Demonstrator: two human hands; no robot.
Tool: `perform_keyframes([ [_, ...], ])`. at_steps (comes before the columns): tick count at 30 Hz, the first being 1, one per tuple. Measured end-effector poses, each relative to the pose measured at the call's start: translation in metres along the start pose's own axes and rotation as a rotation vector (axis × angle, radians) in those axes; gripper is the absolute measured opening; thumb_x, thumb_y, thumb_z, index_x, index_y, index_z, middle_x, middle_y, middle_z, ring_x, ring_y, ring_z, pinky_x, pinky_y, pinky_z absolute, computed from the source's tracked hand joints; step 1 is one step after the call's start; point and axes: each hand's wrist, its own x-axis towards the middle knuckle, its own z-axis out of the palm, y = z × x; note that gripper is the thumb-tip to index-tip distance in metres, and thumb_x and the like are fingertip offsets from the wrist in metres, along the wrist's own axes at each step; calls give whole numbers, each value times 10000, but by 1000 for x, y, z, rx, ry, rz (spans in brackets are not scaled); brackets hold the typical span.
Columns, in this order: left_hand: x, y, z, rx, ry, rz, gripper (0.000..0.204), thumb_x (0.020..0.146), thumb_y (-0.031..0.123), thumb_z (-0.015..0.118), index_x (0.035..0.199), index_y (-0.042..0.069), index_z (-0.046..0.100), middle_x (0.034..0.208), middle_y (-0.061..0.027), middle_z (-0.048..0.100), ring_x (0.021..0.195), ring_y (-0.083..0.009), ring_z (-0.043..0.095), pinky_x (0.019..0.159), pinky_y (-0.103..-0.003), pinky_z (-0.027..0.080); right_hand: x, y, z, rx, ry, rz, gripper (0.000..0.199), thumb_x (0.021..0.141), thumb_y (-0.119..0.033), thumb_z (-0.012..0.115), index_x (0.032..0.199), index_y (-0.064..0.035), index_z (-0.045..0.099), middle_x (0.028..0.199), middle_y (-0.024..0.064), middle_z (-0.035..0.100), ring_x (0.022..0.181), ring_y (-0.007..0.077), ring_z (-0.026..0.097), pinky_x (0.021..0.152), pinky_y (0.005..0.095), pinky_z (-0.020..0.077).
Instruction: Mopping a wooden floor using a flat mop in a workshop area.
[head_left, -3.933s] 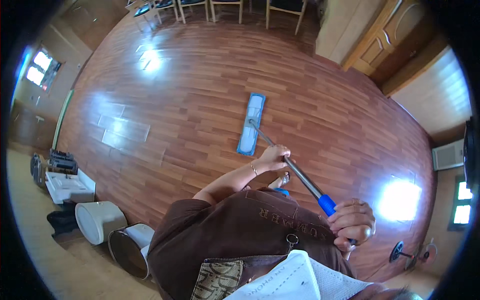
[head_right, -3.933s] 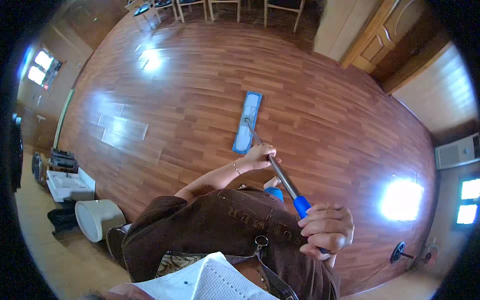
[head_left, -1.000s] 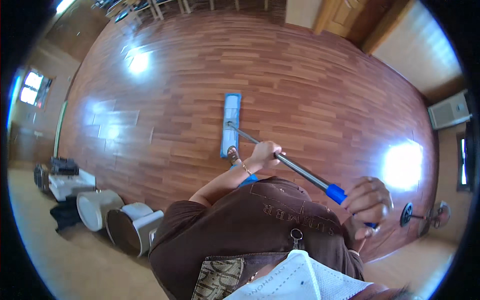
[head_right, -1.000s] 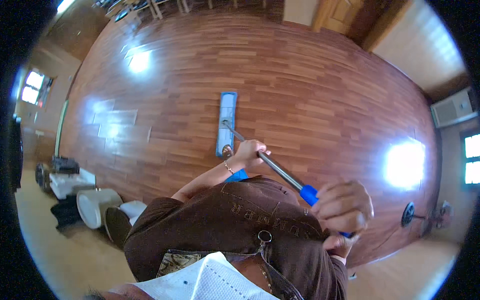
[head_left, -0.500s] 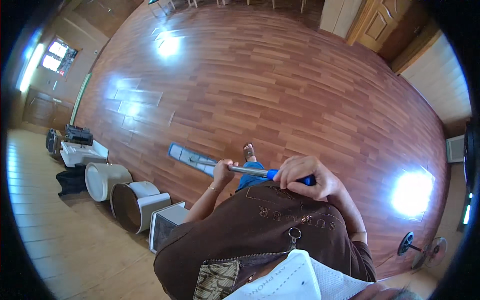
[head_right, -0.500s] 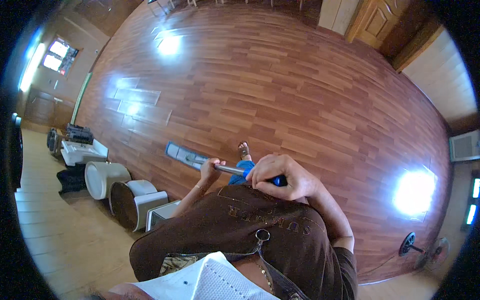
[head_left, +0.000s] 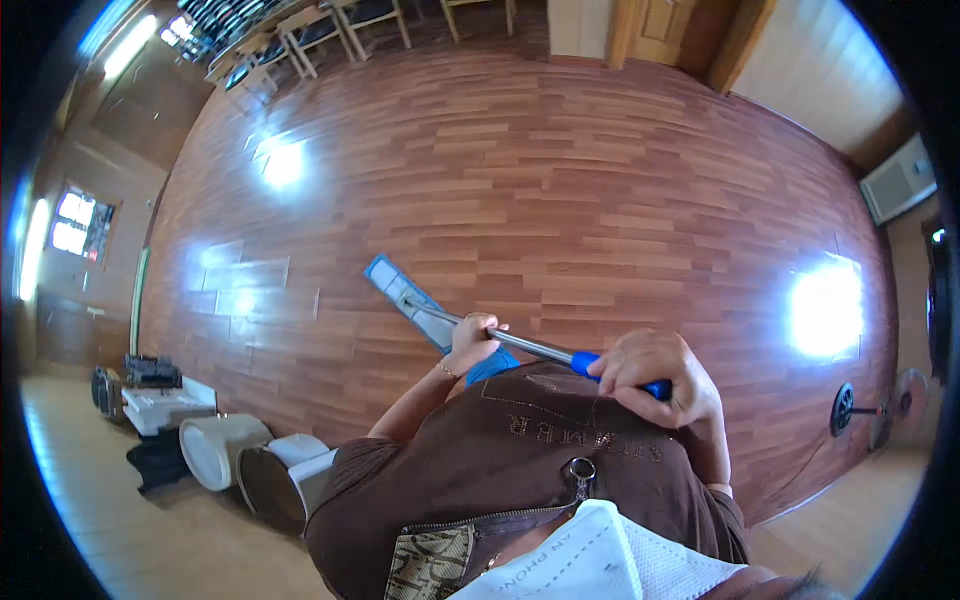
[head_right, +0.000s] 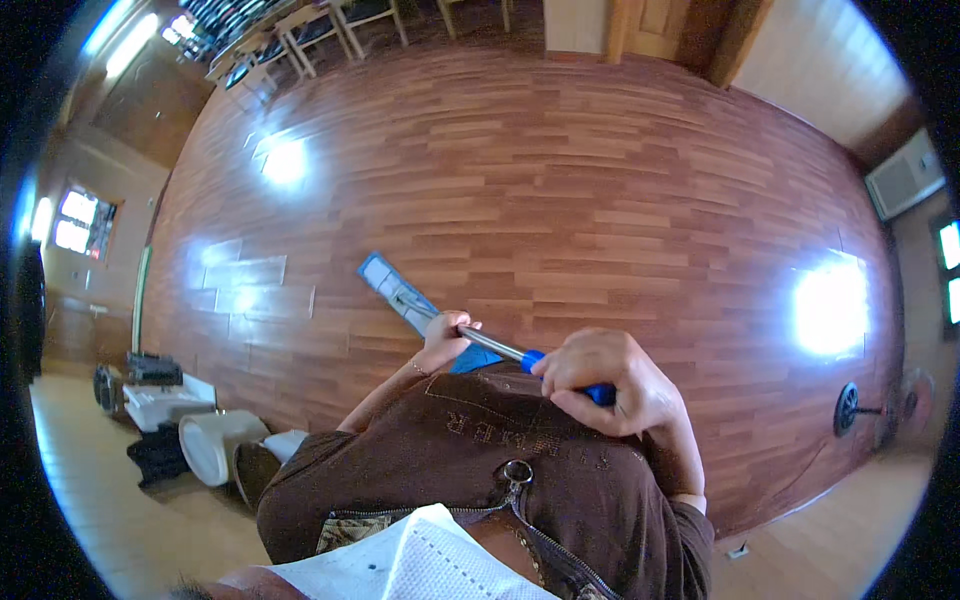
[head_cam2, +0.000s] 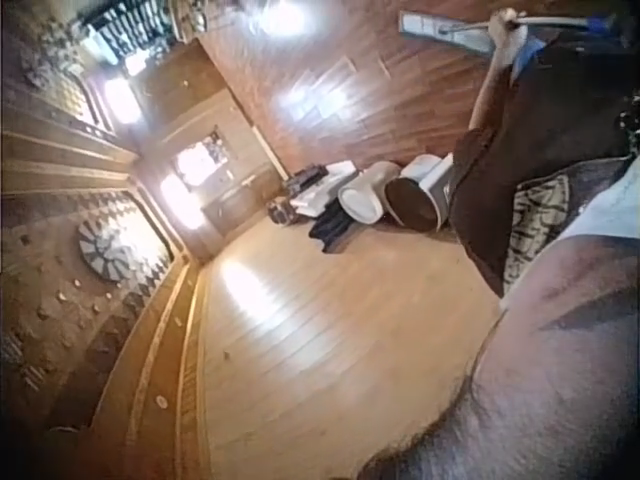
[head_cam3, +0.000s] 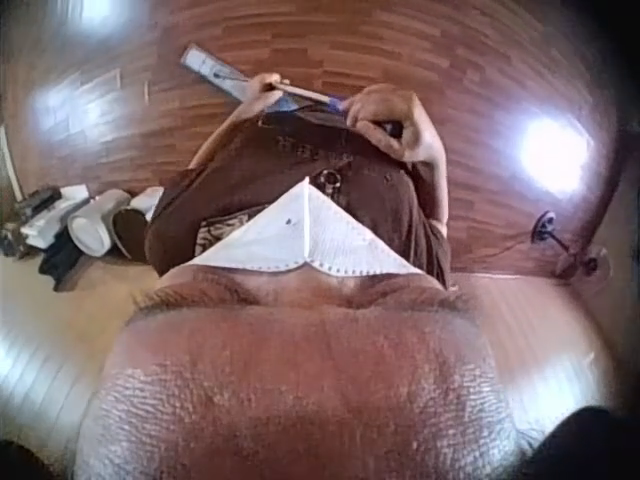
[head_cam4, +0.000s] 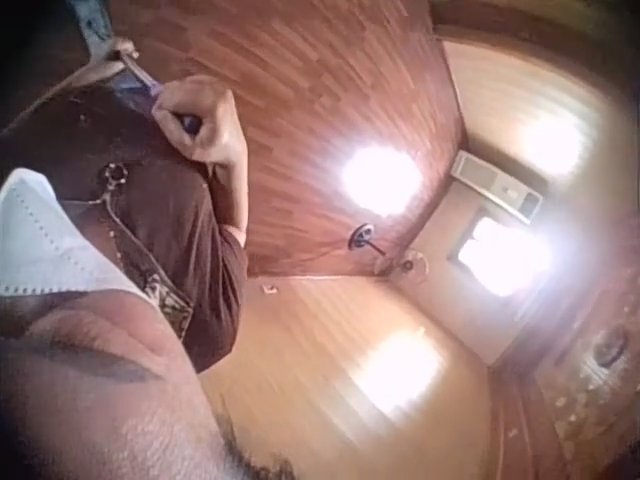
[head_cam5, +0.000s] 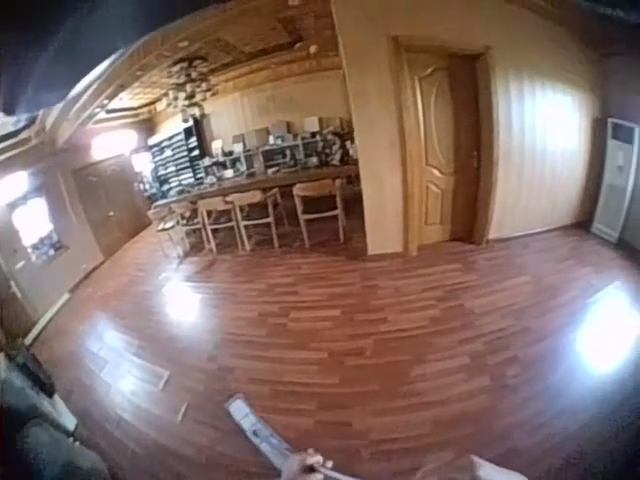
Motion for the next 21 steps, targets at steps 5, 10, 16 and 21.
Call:
perform_keyframes([
  [5,57,44,43,15,-245,204,380,779,319,662,575,58,476,622,-164,553,625,-374,570,554,-470,434,-45,-41,0,-277,192,-14,83,669,-54,691,668,-75,611,759,51,685,822,253,700,721,392,538],
  [10,96,107,93,-34,-502,404,346,798,352,655,609,72,577,691,-161,616,716,-366,618,634,-498,480,-80,-91,3,-534,230,-13,185,666,-212,714,641,-85,583,736,66,683,759,256,708,685,384,536],
  [16,92,181,130,-87,-811,632,362,834,434,623,704,96,626,766,-141,634,818,-337,629,699,-473,494,-95,-141,24,-780,264,-195,320,704,-337,756,622,-88,573,715,52,674,675,211,698,628,325,524],
  [21,94,244,137,-20,-1057,859,130,709,239,598,778,168,683,822,-120,671,852,-335,653,731,-479,521,-104,-168,61,-931,395,-216,295,774,-353,680,671,-112,546,690,37,658,644,176,670,592,316,499],
])
